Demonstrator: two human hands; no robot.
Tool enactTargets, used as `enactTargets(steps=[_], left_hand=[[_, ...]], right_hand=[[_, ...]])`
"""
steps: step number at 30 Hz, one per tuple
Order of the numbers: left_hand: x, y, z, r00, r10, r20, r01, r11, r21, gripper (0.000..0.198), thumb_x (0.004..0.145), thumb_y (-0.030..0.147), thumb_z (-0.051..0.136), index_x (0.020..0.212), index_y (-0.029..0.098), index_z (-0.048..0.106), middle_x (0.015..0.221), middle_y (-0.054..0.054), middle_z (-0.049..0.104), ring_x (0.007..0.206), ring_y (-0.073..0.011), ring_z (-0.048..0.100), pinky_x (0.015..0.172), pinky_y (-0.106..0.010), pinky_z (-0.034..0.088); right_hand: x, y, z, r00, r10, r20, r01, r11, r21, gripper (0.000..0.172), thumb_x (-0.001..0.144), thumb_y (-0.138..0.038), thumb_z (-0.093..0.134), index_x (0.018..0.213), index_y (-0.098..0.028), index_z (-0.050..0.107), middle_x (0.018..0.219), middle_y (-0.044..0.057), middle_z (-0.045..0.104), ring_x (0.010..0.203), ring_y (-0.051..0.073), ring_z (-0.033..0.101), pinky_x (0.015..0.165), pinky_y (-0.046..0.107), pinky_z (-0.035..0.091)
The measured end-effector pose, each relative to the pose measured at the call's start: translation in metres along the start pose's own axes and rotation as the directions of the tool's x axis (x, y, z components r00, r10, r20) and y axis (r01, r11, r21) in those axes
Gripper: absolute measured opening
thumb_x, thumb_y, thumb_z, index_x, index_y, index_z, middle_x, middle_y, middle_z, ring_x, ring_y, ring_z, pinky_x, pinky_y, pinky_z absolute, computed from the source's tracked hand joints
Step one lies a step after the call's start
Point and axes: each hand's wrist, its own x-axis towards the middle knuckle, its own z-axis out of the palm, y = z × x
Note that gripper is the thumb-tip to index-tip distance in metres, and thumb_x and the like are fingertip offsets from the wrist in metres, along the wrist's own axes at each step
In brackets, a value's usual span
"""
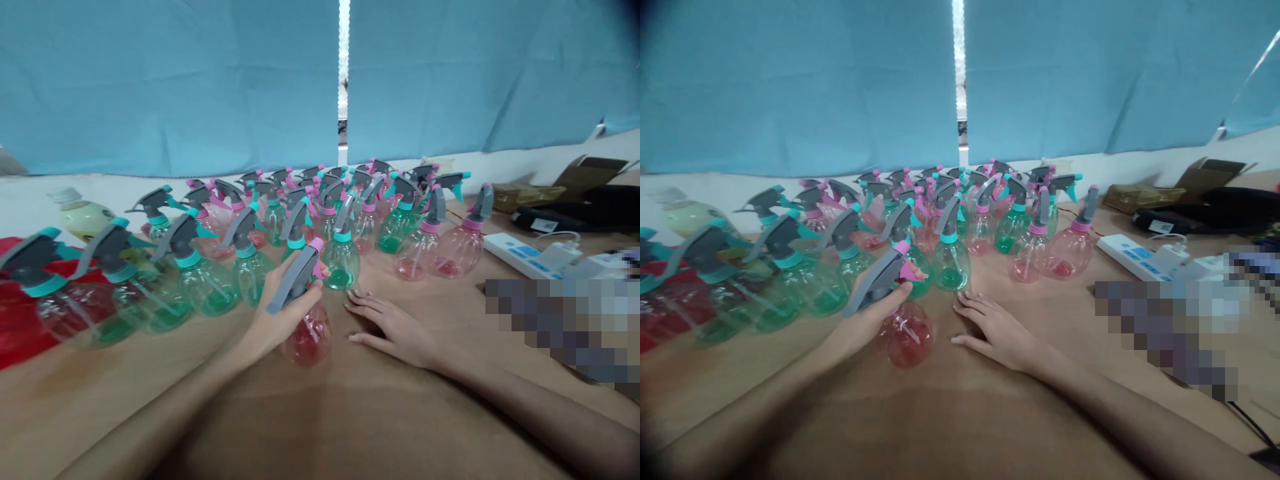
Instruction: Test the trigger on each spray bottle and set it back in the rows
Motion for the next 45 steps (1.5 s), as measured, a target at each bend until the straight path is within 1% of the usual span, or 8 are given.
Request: enactTargets(steps=[4,10,15,20,24,30,37,45], left_hand=[[-0.001,0.001,-0.003,0.998,0.043,-0.041,-0.040,0.998,0.058,0.009,0.074,0.021,0.054,0.081,0.024,0.058,0.069,0.002,0.055,0.059,-0.0141,0.049,0.054,-0.027,0.041],[0.000,0.007,-0.003,1.000,0.027,0.007,-0.027,0.999,-0.036,0.002,0.074,0.022,0.055,0.074,0.022,0.057,0.070,0.002,0.059,0.059,-0.0130,0.052,0.053,-0.026,0.042],[-0.001,0.001,-0.003,1.000,-0.003,0.031,0.005,0.999,-0.054,0.006,0.077,0.026,0.056,0.076,0.021,0.058,0.069,0.001,0.058,0.059,-0.0131,0.052,0.052,-0.026,0.042],[-0.001,-0.005,-0.001,1.000,0.003,-0.009,-0.003,1.000,-0.026,0.013,0.077,0.023,0.055,0.089,0.023,0.061,0.072,0.001,0.060,0.066,-0.0159,0.055,0.062,-0.030,0.046],[-0.002,-0.004,0.002,0.999,-0.026,-0.037,0.025,0.999,-0.048,0.008,0.080,0.026,0.056,0.087,0.023,0.057,0.075,0.001,0.060,0.071,-0.0170,0.057,0.067,-0.031,0.046],[-0.001,0.001,0.002,1.000,-0.016,-0.007,0.016,0.998,-0.059,0.009,0.079,0.020,0.054,0.088,0.022,0.056,0.073,0.002,0.056,0.065,-0.0149,0.055,0.068,-0.030,0.047],[0.000,0.002,0.003,0.999,-0.004,-0.048,0.002,0.999,-0.042,0.004,0.076,0.020,0.056,0.079,0.022,0.054,0.067,0.004,0.052,0.058,-0.0121,0.048,0.055,-0.026,0.039],[-0.001,0.002,0.003,0.999,-0.012,-0.031,0.010,0.997,-0.079,0.011,0.077,0.020,0.055,0.087,0.024,0.058,0.070,0.004,0.054,0.058,-0.0133,0.049,0.064,-0.028,0.044]], right_hand=[[0.000,0.001,0.001,1.000,-0.003,-0.016,0.003,1.000,0.018,0.060,0.089,-0.057,0.046,0.136,-0.020,0.046,0.143,0.011,0.045,0.134,0.026,0.037,0.111,0.048,0.030],[-0.001,0.002,0.002,1.000,-0.005,-0.011,0.005,1.000,0.018,0.061,0.089,-0.057,0.045,0.137,-0.020,0.045,0.143,0.011,0.044,0.135,0.026,0.036,0.111,0.048,0.030],[-0.001,0.003,0.003,1.000,-0.010,-0.027,0.010,1.000,0.025,0.059,0.089,-0.056,0.046,0.136,-0.022,0.046,0.143,0.010,0.045,0.134,0.026,0.037,0.111,0.049,0.030],[0.000,0.000,0.001,1.000,0.002,-0.016,-0.002,1.000,0.015,0.060,0.089,-0.057,0.045,0.136,-0.020,0.046,0.143,0.011,0.044,0.134,0.026,0.037,0.111,0.049,0.030],[0.000,0.000,0.000,1.000,0.004,-0.020,-0.004,1.000,0.010,0.061,0.089,-0.058,0.044,0.136,-0.019,0.047,0.143,0.012,0.043,0.134,0.027,0.037,0.111,0.049,0.030],[0.000,0.001,0.001,1.000,-0.003,-0.030,0.004,1.000,0.025,0.060,0.088,-0.058,0.045,0.136,-0.020,0.047,0.143,0.011,0.045,0.134,0.027,0.038,0.110,0.049,0.031],[0.000,-0.001,-0.001,1.000,0.002,-0.014,-0.002,1.000,0.004,0.062,0.089,-0.058,0.044,0.136,-0.018,0.047,0.142,0.011,0.045,0.134,0.026,0.037,0.112,0.046,0.030],[0.000,-0.001,-0.001,1.000,-0.003,-0.012,0.003,1.000,-0.007,0.061,0.089,-0.059,0.043,0.136,-0.020,0.046,0.142,0.011,0.045,0.134,0.026,0.037,0.111,0.047,0.030]])
